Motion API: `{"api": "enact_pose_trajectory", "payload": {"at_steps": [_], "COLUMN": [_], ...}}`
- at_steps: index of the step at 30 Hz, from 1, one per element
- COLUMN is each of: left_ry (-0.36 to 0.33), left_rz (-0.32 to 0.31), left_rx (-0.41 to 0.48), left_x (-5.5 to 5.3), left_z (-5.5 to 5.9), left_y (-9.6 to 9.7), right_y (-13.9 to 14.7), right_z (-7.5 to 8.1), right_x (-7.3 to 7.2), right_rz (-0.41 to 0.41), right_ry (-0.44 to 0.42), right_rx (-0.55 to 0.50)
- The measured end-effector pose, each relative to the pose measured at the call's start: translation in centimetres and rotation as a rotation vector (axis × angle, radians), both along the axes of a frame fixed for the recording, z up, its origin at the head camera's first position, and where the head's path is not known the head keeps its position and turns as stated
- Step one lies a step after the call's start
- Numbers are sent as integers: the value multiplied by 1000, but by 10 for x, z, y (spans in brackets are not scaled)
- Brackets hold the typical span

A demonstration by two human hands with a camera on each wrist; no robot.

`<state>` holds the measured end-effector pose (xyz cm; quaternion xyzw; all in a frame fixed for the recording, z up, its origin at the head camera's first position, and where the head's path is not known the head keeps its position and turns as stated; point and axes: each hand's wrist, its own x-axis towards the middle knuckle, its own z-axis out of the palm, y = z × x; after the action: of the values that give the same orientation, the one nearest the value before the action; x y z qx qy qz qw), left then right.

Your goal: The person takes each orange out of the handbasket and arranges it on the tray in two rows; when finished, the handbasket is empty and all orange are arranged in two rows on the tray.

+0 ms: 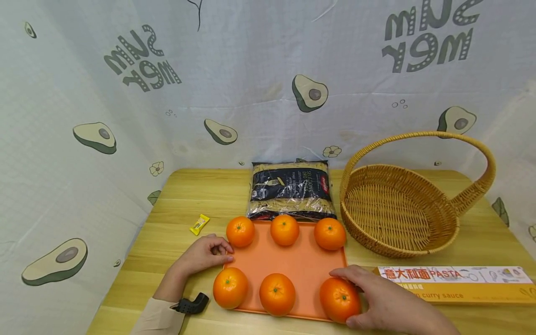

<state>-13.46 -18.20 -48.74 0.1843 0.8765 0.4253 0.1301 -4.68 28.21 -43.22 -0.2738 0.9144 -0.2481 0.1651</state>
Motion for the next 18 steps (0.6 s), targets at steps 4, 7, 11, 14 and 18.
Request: {"api": "enact_pose_trajectory", "payload": {"at_steps": [4,7,11,14,18], "left_ry": [3,7,4,6,4], "left_rz": [1,1,3,5,-4], "left_rx": [-1,-8,-7,0,12], "left_x": [0,-1,-1,-1,-1], "left_z": [0,0,0,0,1], "left_y": [0,0,0,-1,-2], "right_y": [4,7,8,11,18], "right_z": [2,8,18,24,34], "right_x": [-4,-10,-17,-24,-34], "right_rz": [24,0,-72,-133,-243], "right_ry": [57,29,126,273,314], "right_rx": [-108,-172,-212,-226,-208]}}
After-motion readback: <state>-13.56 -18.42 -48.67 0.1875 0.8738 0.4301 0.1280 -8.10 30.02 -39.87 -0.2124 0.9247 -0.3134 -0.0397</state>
